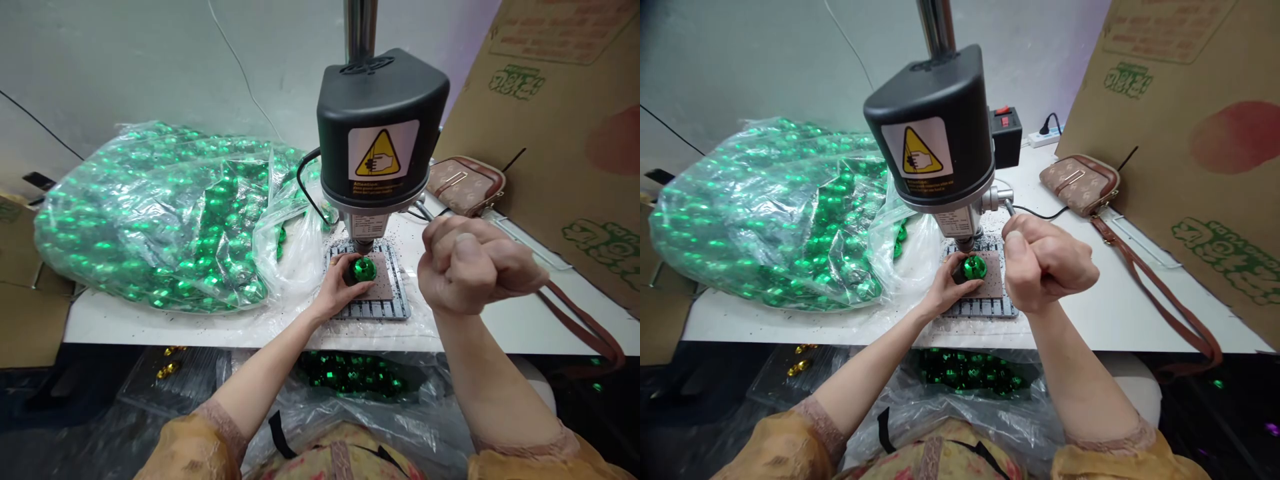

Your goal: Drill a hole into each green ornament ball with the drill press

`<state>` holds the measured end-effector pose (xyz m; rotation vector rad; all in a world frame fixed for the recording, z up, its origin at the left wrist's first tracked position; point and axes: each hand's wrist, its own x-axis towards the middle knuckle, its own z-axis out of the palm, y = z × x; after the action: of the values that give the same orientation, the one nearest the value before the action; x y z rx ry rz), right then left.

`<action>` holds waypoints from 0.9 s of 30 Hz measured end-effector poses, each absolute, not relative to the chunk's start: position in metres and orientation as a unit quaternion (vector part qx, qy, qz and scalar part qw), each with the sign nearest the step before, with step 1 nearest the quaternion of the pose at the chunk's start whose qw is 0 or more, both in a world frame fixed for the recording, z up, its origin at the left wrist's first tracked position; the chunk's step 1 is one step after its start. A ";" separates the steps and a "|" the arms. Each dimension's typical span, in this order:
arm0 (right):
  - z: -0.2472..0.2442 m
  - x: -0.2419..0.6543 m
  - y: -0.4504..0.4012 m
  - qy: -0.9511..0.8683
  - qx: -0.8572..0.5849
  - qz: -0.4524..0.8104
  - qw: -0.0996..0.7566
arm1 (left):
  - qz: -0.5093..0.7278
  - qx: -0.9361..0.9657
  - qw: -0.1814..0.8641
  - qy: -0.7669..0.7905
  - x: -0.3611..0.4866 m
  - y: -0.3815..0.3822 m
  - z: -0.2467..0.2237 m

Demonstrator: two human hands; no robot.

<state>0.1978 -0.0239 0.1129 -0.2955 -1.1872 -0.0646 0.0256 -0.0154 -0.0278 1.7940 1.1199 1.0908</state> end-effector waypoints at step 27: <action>0.190 0.192 -0.010 -0.471 -0.257 0.157 0.829 | 0.460 0.748 0.223 0.424 0.005 -0.084 -0.023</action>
<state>0.1924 -0.0095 0.1901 -0.5462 -0.9994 0.3324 0.0046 -0.0843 -0.0233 2.0658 1.1704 1.2695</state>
